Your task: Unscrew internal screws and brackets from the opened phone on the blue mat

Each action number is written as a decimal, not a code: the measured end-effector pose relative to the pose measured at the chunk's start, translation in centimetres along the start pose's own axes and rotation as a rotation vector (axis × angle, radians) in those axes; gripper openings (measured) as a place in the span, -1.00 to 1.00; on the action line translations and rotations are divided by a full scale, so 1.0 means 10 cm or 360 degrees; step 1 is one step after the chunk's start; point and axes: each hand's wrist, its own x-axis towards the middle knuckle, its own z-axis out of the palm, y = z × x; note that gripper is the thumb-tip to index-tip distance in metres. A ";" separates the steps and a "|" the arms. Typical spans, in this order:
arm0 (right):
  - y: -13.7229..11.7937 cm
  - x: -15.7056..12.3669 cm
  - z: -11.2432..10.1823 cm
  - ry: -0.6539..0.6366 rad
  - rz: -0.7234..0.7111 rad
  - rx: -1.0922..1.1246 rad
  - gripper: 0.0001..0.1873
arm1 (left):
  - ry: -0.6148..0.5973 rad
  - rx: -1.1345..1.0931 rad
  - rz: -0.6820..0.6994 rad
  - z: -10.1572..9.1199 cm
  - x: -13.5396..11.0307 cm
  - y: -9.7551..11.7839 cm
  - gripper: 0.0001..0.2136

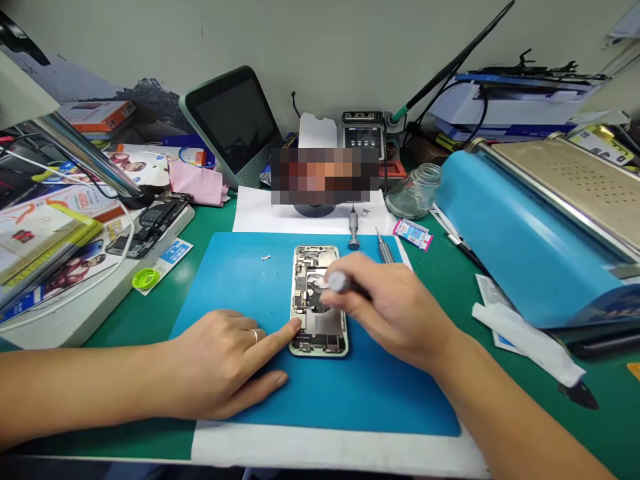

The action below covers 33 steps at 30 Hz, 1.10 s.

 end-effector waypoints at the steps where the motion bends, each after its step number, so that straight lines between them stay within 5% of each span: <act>1: 0.01 -0.02 0.00 0.0219 0.0039 0.0033 -0.79 | -0.0011 -0.0008 -0.0002 0.01 0.00 0.00 -0.53; 3: 0.01 -0.04 -0.01 0.0523 0.0073 0.0200 -0.63 | -0.0028 -0.0043 0.0005 0.01 0.00 -0.01 -0.53; 5: 0.00 -0.05 -0.01 0.0586 0.0097 0.0417 -0.42 | -0.0033 -0.0072 0.0010 0.01 -0.01 -0.02 -0.54; 6: -0.02 -0.05 -0.01 0.0570 0.0152 0.0452 -0.43 | -0.0033 -0.0076 0.0009 0.01 -0.01 -0.02 -0.54; 9: -0.08 -0.05 0.02 0.0762 0.0179 0.0107 -0.93 | -0.0035 -0.0090 0.0003 0.01 -0.01 -0.01 -0.54; 11: -0.10 -0.06 0.03 0.0844 0.0119 -0.0030 -0.84 | -0.0043 -0.0103 -0.0001 0.01 -0.01 -0.01 -0.55; 19: 0.07 0.00 -0.03 0.0541 0.0196 0.0174 -0.76 | -0.0107 -0.0171 -0.0051 0.02 -0.04 0.00 -0.57; 24: 0.15 0.07 -0.12 0.0694 0.0272 -0.0381 -0.75 | -0.0127 -0.0214 -0.0056 0.04 -0.04 0.00 -0.56; 28: 0.21 0.04 -0.20 0.0873 0.0495 -0.0448 -0.70 | -0.0149 -0.0214 -0.0072 0.04 -0.06 0.00 -0.57; 33: 0.34 0.04 -0.21 0.0488 0.0412 -0.0458 -0.68 | -0.0155 -0.0209 -0.0073 0.04 -0.05 0.00 -0.58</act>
